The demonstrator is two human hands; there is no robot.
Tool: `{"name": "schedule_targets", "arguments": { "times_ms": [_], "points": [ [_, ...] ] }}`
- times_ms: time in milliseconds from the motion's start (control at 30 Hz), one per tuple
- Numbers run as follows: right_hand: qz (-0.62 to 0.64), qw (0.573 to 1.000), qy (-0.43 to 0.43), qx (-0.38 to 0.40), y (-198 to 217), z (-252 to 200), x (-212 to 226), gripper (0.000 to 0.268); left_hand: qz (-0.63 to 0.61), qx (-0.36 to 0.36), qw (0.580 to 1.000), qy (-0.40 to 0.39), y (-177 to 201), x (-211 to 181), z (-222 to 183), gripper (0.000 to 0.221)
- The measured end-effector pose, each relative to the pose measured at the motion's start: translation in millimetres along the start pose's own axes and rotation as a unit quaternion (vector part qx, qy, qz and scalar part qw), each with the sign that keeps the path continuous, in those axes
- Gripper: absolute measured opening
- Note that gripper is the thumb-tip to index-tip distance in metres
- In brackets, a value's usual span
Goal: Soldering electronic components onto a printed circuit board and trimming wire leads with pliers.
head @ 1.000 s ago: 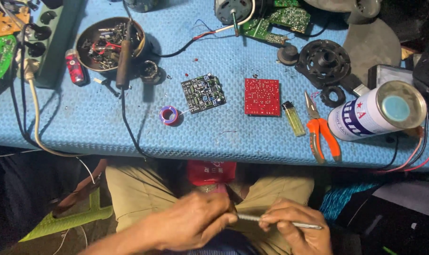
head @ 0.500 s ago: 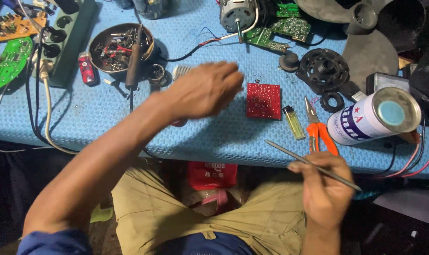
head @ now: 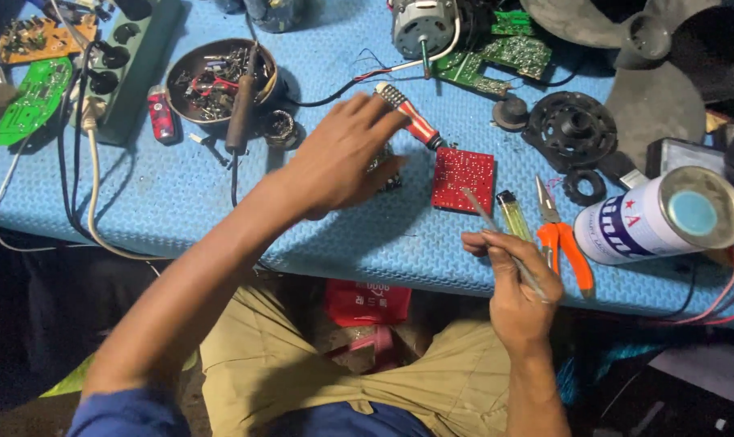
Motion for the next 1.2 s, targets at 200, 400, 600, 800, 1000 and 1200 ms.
{"name": "schedule_targets", "arguments": {
  "times_ms": [200,400,600,800,1000,1200],
  "points": [
    [-0.113,0.981,0.133,0.084,-45,36,18,0.014,0.076,0.028,0.984,0.161,17,-22,-89,0.056],
    [-0.207,0.938,0.220,0.170,-99,60,-10,0.022,0.103,0.025,0.974,0.202,-14,-3,-127,0.055],
    [-0.210,0.938,0.154,0.228,-104,68,-23,0.021,0.097,-0.026,0.971,0.216,-17,-1,-127,0.060],
    [-0.215,0.938,0.137,0.235,-85,69,-16,0.025,0.074,-0.104,0.970,0.209,-1,-27,-121,0.044],
    [-0.202,0.935,0.161,0.244,-69,58,-5,0.023,-0.009,-0.157,0.972,0.177,-16,-55,-117,0.027],
    [-0.216,0.938,0.154,0.223,-61,27,13,0.021,0.048,-0.154,0.971,0.178,-20,-58,-111,0.032]
  ]
}}
Point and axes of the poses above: each hand's wrist, its own z-axis towards the middle knuckle, its own y-axis out of the back of the hand, x = y × z, the point moved 2 cm from there along z, towards the middle knuckle, and after that the axes turned 4 degrees about -x, right-handed, at the moved point
